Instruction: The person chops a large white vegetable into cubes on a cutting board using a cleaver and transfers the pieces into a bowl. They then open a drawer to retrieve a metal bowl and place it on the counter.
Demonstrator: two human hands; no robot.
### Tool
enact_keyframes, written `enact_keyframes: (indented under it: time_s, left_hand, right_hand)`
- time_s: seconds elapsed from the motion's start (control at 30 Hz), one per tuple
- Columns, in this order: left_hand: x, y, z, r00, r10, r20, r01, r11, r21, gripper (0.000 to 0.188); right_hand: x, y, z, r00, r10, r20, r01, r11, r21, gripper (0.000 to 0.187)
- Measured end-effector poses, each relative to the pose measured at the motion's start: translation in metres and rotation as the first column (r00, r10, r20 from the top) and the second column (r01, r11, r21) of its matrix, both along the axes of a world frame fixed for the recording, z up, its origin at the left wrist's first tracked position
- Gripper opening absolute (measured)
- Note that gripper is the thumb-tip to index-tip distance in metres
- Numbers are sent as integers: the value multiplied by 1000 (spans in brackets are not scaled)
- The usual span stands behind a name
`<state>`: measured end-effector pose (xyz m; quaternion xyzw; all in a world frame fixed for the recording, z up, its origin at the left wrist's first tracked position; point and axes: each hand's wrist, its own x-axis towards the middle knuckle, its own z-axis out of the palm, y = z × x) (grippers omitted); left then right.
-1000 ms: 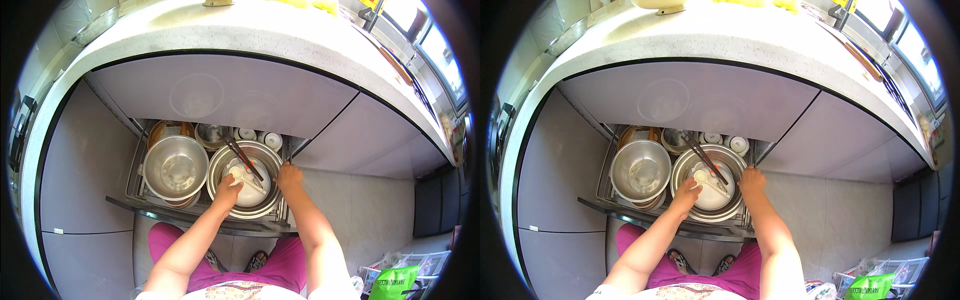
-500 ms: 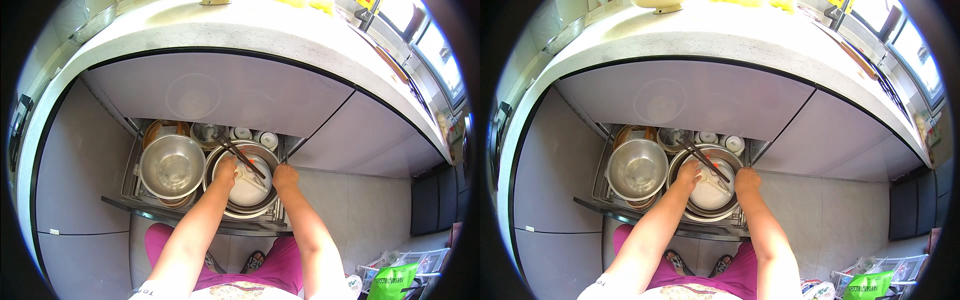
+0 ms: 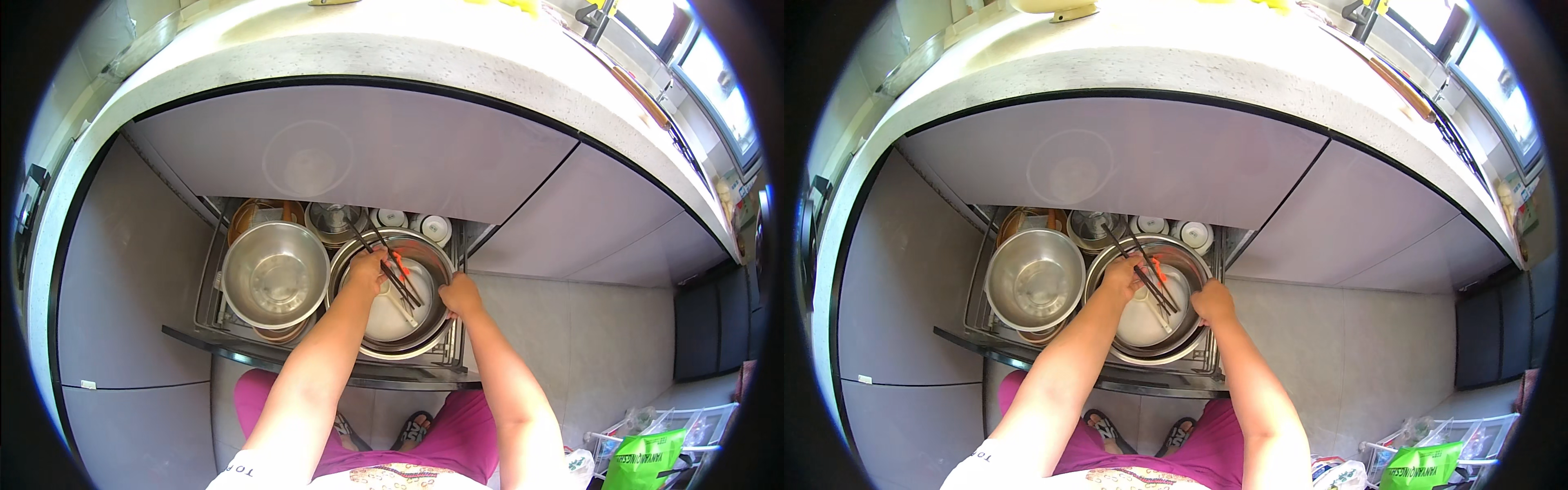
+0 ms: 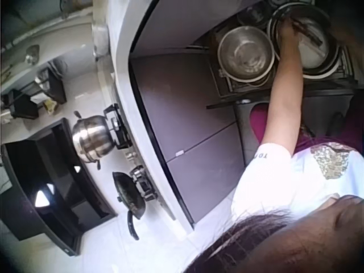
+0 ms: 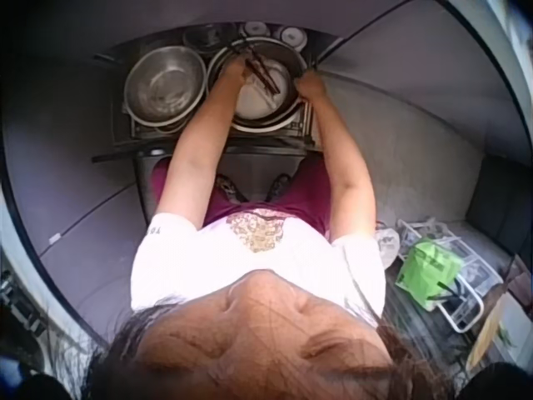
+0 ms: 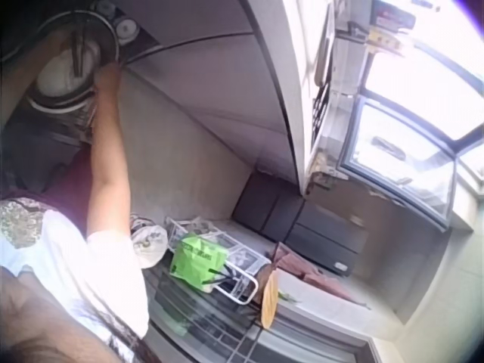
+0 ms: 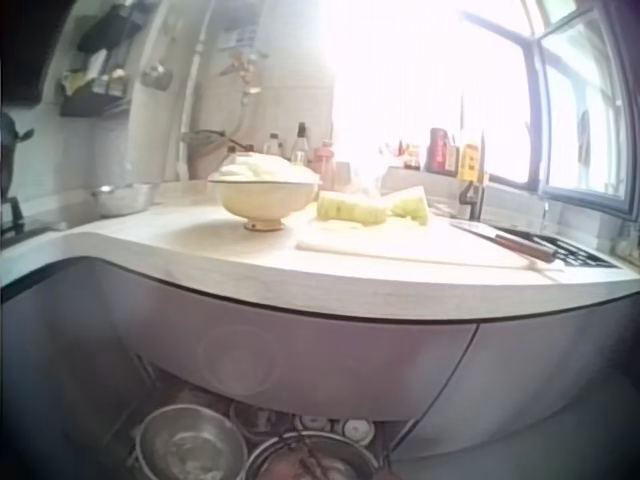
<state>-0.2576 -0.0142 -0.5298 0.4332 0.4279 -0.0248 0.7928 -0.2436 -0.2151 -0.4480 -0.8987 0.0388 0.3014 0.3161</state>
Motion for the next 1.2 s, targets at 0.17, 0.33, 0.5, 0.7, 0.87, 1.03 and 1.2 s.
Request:
enact_keyframes:
  time_s: [0.17, 0.33, 0.5, 0.7, 0.87, 1.03, 1.2]
  left_hand:
    - [0, 3, 3, 997, -72, 16, 73, 994, -77, 12]
    - [1, -9, 9, 996, -68, 55, 73, 993, -96, 16]
    - [1, -14, 5, 991, -104, 82, 112, 989, -101, 22]
    - [-5, -15, 25, 1000, 27, 6, -25, 968, -251, 9]
    - [-30, -34, 73, 990, 132, 51, -108, 936, -334, 9]
    - [-69, -38, 107, 944, 224, 243, -140, 937, -321, 15]
    - [-103, 11, 130, 862, 241, 445, -173, 967, -189, 19]
  right_hand:
    - [3, -24, -29, 995, 28, 91, -50, 966, 253, 27]
    - [2, -27, -37, 997, 14, 80, -39, 949, 313, 23]
    - [5, -38, -47, 997, -49, 64, 21, 927, 374, 21]
    - [3, -47, -22, 998, -53, -19, 56, 906, 420, 18]
    - [2, -63, 16, 996, -59, -72, 85, 898, 431, 17]
    - [-4, -85, 35, 994, -54, -99, 94, 886, 455, 22]
    - [-21, -107, 50, 992, -96, -82, 125, 851, 510, 24]
